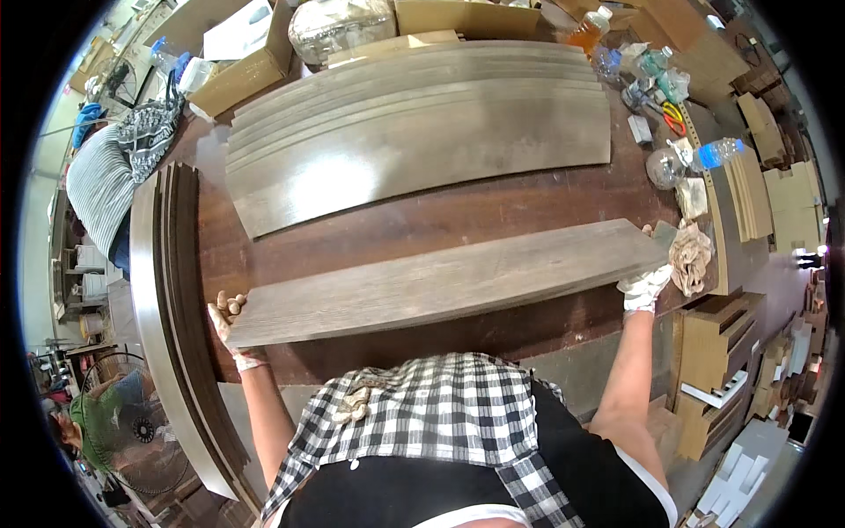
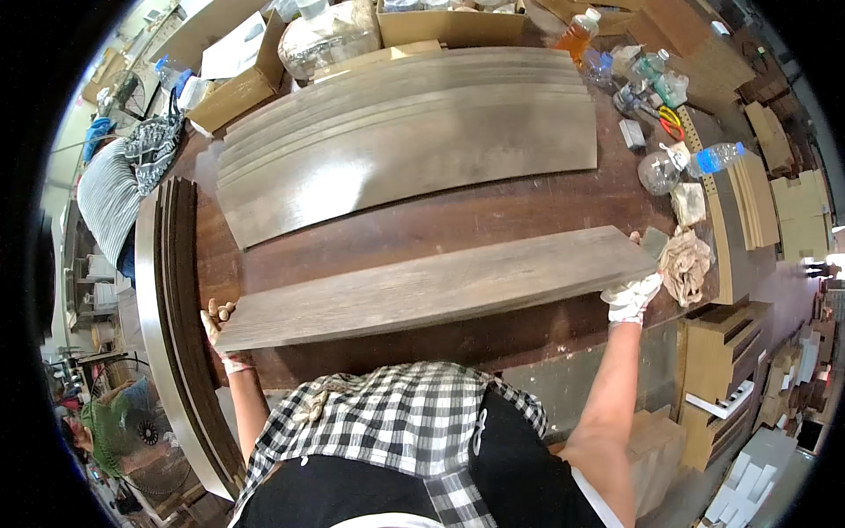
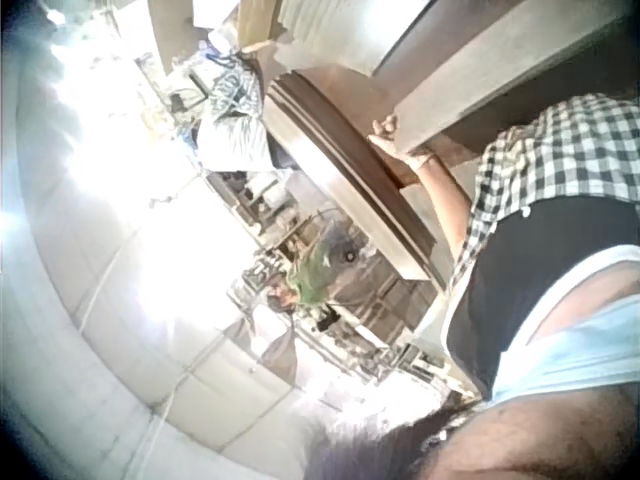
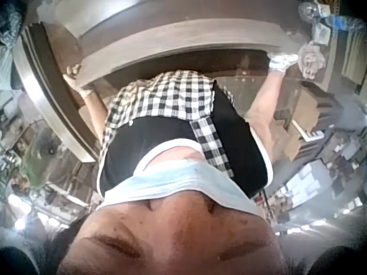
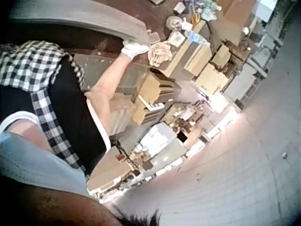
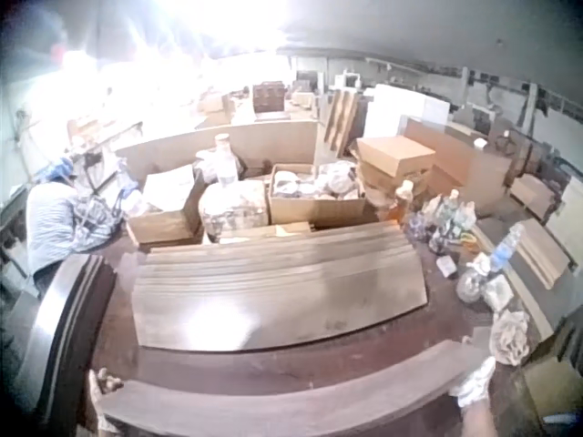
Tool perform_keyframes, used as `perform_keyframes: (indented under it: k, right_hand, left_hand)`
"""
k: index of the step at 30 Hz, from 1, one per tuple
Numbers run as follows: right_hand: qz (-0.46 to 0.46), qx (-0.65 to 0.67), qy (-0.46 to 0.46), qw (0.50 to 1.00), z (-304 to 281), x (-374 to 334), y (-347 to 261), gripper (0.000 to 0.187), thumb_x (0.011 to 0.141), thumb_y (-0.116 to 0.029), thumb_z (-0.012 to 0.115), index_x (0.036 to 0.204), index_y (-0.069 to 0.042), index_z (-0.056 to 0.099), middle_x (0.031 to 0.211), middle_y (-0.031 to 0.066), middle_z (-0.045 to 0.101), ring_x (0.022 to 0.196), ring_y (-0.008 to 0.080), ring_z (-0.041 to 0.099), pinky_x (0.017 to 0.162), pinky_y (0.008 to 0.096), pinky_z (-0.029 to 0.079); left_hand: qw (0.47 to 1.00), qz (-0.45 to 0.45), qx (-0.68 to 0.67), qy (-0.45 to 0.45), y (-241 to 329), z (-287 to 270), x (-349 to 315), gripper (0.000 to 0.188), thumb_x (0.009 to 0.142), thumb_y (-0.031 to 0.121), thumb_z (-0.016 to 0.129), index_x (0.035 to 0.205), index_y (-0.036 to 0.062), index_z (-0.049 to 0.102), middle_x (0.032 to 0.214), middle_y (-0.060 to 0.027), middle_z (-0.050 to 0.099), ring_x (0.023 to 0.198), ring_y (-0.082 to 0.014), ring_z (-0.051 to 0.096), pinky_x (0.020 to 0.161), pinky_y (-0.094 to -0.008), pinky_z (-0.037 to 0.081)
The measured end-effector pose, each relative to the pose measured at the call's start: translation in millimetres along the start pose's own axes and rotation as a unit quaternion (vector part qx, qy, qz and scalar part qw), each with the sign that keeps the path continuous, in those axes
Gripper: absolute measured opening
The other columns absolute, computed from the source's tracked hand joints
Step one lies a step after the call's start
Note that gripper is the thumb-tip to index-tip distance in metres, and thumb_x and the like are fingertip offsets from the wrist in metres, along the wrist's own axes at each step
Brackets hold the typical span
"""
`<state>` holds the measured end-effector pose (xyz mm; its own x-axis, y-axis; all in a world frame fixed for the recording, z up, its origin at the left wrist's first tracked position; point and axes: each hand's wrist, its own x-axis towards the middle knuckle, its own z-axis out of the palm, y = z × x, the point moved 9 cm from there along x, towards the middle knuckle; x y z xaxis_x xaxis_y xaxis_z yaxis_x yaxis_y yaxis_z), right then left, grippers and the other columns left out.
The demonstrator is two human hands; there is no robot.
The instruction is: The person wipes wooden planks with a block and cloth, rubbing the surfaces and edges of each plank, then stacks the planks on the table.
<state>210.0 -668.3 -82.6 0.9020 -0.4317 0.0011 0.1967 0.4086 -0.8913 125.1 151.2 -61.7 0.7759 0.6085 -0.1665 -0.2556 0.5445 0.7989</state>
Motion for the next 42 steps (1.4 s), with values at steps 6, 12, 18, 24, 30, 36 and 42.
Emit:
perform_keyframes:
  k: [6, 12, 18, 24, 30, 36, 42]
  right_hand:
    - [0.079, 0.186, 0.054, 0.978, 3, -46, -6, 0.042, 0.085, -0.036, 0.038, 0.111, -0.009, 0.056, 0.108, 0.0086, 0.061, 0.1, 0.0242, 0.057, 0.09, 0.0441, 0.043]
    - [0.131, 0.142, 0.094, 0.977, -11, -67, -7, 0.044, 0.088, -0.034, 0.036, 0.117, -0.006, 0.052, 0.116, 0.0108, 0.057, 0.104, 0.0254, 0.055, 0.092, 0.0431, 0.042]
    - [0.144, 0.062, 0.217, 0.964, -73, -87, -55, 0.031, 0.085, -0.033, 0.048, 0.059, -0.016, 0.046, 0.047, -0.004, 0.036, 0.036, 0.0119, 0.035, 0.033, 0.027, 0.031]
    - [0.141, -0.172, 0.03, 0.975, 94, -89, -60, 0.03, 0.087, -0.025, 0.048, 0.112, -0.009, 0.049, 0.065, 0.0064, 0.051, 0.044, 0.0188, 0.052, 0.038, 0.0296, 0.046]
    - [0.019, -0.237, -0.288, 0.928, 346, -142, -57, 0.062, 0.076, -0.025, 0.062, 0.127, 0.002, 0.041, 0.129, 0.0163, 0.044, 0.115, 0.0229, 0.048, 0.093, 0.0318, 0.041]
    - [0.115, -0.425, -0.391, 0.808, 434, -188, 112, 0.042, 0.077, -0.017, 0.061, 0.116, -0.004, 0.054, 0.107, 0.0119, 0.06, 0.087, 0.0186, 0.061, 0.077, 0.0307, 0.049]
    - [-0.246, -0.563, -0.56, 0.556, 563, -281, 155, 0.043, 0.082, -0.022, 0.051, 0.123, -0.01, 0.049, 0.126, 0.0145, 0.045, 0.112, 0.0284, 0.048, 0.09, 0.0399, 0.042]
  left_hand:
    - [0.952, -0.122, 0.244, -0.136, -9, 18, -27, 0.057, 0.084, 0.016, 0.054, 0.134, 0.0, 0.032, 0.135, -0.0159, 0.037, 0.124, -0.0242, 0.037, 0.104, -0.0328, 0.027]
    - [0.886, -0.15, 0.396, -0.191, 4, 19, -30, 0.054, 0.075, -0.002, 0.056, 0.127, -0.0038, 0.041, 0.129, -0.0145, 0.046, 0.12, -0.0222, 0.042, 0.101, -0.0303, 0.031]
    - [0.843, -0.012, 0.53, -0.093, 4, 10, -34, 0.048, 0.082, -0.002, 0.055, 0.128, -0.0005, 0.04, 0.129, -0.0146, 0.044, 0.119, -0.0219, 0.043, 0.099, -0.0308, 0.034]
    - [0.653, 0.246, 0.714, -0.052, -11, 34, -76, 0.045, 0.082, 0.01, 0.056, 0.125, 0.0011, 0.044, 0.123, -0.016, 0.048, 0.113, -0.0294, 0.046, 0.098, -0.0365, 0.035]
    - [0.644, 0.286, 0.71, 0.014, -7, 27, -81, 0.053, 0.078, 0.009, 0.056, 0.128, 0.0015, 0.039, 0.122, -0.0173, 0.048, 0.112, -0.0312, 0.047, 0.096, -0.0381, 0.036]
    - [0.663, 0.298, 0.686, 0.028, -3, 52, -96, 0.067, 0.074, 0.01, 0.061, 0.133, 0.0015, 0.031, 0.122, -0.019, 0.045, 0.11, -0.0337, 0.044, 0.094, -0.0412, 0.035]
    - [0.703, 0.248, 0.666, 0.021, -17, 67, -98, 0.067, 0.074, 0.009, 0.061, 0.134, 0.003, 0.03, 0.119, -0.0197, 0.044, 0.11, -0.0339, 0.043, 0.093, -0.0421, 0.034]
